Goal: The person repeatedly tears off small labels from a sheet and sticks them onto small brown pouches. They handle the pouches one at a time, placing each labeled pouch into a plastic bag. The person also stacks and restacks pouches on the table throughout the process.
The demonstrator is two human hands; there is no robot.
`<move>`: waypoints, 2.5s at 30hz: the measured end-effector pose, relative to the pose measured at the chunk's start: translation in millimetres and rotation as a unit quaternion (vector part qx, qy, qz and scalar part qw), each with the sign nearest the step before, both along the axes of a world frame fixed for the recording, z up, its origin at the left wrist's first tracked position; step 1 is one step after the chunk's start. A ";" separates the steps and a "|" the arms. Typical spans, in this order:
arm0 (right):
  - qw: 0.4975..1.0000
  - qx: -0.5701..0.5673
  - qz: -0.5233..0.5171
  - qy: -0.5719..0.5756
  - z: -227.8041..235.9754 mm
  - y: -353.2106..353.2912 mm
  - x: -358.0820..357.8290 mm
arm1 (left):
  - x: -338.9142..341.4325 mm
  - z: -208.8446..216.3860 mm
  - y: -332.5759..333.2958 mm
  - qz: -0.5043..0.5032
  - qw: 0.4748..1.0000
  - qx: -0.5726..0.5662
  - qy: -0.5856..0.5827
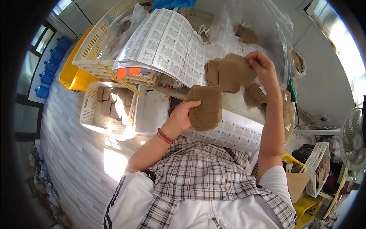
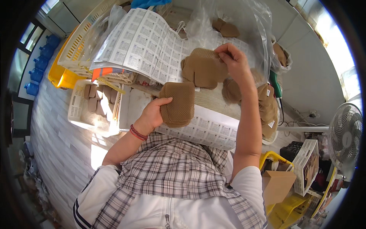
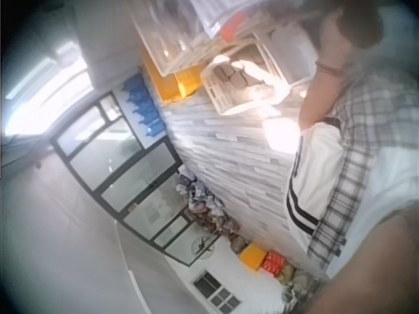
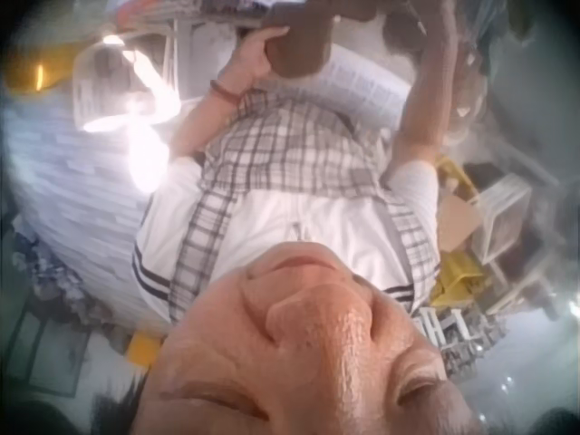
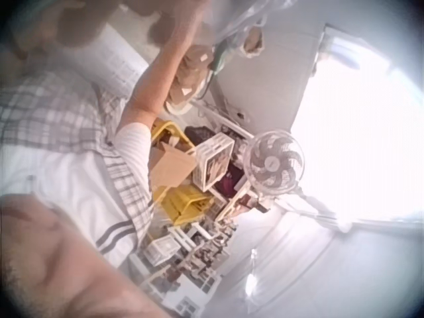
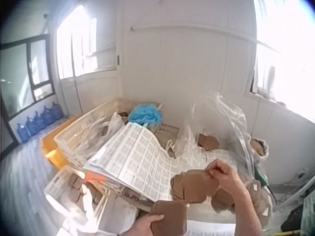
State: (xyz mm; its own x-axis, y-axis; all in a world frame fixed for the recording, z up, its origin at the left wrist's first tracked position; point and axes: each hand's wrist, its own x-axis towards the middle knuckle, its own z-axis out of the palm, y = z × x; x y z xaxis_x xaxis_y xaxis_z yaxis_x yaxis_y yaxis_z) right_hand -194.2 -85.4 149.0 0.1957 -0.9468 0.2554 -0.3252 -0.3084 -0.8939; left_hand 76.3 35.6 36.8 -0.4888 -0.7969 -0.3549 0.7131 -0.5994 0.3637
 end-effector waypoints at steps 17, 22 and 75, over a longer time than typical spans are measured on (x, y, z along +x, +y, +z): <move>0.910 -0.210 0.118 0.338 -53.4 -4.8 49.7 | 2.1 -2.4 5.4 -0.077 0.997 0.010 0.013; 0.794 -0.232 0.228 0.514 -86.0 -27.3 21.1 | 3.8 -4.9 11.1 -0.077 0.996 0.027 0.026; 0.956 -0.034 -0.240 0.166 -113.3 88.0 25.1 | -12.0 -1.9 -67.1 0.061 0.521 -0.534 -0.663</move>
State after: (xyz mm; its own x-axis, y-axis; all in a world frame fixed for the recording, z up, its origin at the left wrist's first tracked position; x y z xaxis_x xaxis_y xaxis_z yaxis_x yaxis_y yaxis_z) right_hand -169.2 2.6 35.7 -0.1760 -0.9312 0.3192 -0.7066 -0.1062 -0.6996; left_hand 64.3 -31.5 34.9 -0.3001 -0.8825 0.3622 -0.5804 0.4703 0.6648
